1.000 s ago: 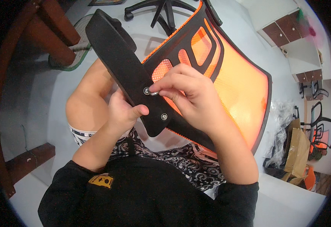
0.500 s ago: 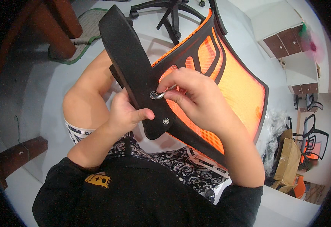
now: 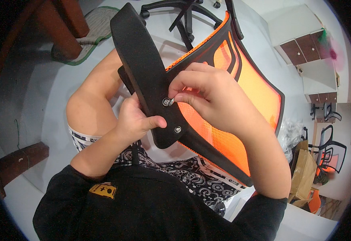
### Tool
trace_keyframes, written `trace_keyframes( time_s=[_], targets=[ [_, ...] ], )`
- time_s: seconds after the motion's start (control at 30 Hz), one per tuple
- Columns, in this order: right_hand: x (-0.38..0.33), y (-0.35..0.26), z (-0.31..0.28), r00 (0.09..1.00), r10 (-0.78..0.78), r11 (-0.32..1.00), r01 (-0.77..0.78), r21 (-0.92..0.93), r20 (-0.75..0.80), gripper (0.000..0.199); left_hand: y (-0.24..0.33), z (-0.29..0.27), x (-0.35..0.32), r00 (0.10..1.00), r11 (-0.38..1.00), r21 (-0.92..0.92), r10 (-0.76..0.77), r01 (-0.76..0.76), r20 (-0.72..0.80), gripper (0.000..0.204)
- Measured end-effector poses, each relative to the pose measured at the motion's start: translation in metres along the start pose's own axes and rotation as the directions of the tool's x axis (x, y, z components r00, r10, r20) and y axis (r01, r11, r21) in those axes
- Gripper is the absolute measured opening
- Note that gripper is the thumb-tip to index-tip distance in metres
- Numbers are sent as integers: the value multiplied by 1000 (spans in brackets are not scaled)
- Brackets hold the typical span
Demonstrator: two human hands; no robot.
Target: The person assembles an orange mesh office chair by attaching the backrest to the seat frame. They use an Allen key to tighten screws and secure the components together.
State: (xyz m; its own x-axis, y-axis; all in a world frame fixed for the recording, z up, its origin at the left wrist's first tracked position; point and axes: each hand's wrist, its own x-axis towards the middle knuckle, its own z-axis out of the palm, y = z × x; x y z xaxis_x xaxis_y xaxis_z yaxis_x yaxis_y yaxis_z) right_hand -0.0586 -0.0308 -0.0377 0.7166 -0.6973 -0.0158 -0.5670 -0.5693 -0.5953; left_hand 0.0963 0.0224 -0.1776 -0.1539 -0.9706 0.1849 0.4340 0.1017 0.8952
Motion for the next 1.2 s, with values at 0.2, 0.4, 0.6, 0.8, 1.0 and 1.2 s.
trace_keyframes(
  time_s=[0.2, 0.4, 0.6, 0.8, 1.0, 1.2],
  targets=[
    [1, 3, 5, 999, 11, 997, -7, 78, -50, 10, 3, 1, 0, 1000, 1000, -2, -10, 10, 5, 70],
    [3, 1, 6, 993, -34, 999, 37, 25, -110, 12, 3, -1, -1, 1000, 999, 49, -14, 14, 1, 72],
    [6, 0, 4, 992, -44, 999, 44, -1, -114, 14, 5, -1, 0, 1000, 996, 90, -10, 10, 5, 73],
    [8, -1, 2, 993, -34, 999, 33, -6, -113, 12, 4, -1, 0, 1000, 998, 68, -11, 11, 3, 72],
    [6, -5, -2, 997, 12, 997, -18, -73, -72, 10, 5, -1, 0, 1000, 998, 64, 1, -1, 7, 71],
    [-2, -1, 4, 991, 50, 998, -55, -38, -122, 9, 3, -1, 0, 1000, 998, 55, 5, -5, 3, 71]
  ],
)
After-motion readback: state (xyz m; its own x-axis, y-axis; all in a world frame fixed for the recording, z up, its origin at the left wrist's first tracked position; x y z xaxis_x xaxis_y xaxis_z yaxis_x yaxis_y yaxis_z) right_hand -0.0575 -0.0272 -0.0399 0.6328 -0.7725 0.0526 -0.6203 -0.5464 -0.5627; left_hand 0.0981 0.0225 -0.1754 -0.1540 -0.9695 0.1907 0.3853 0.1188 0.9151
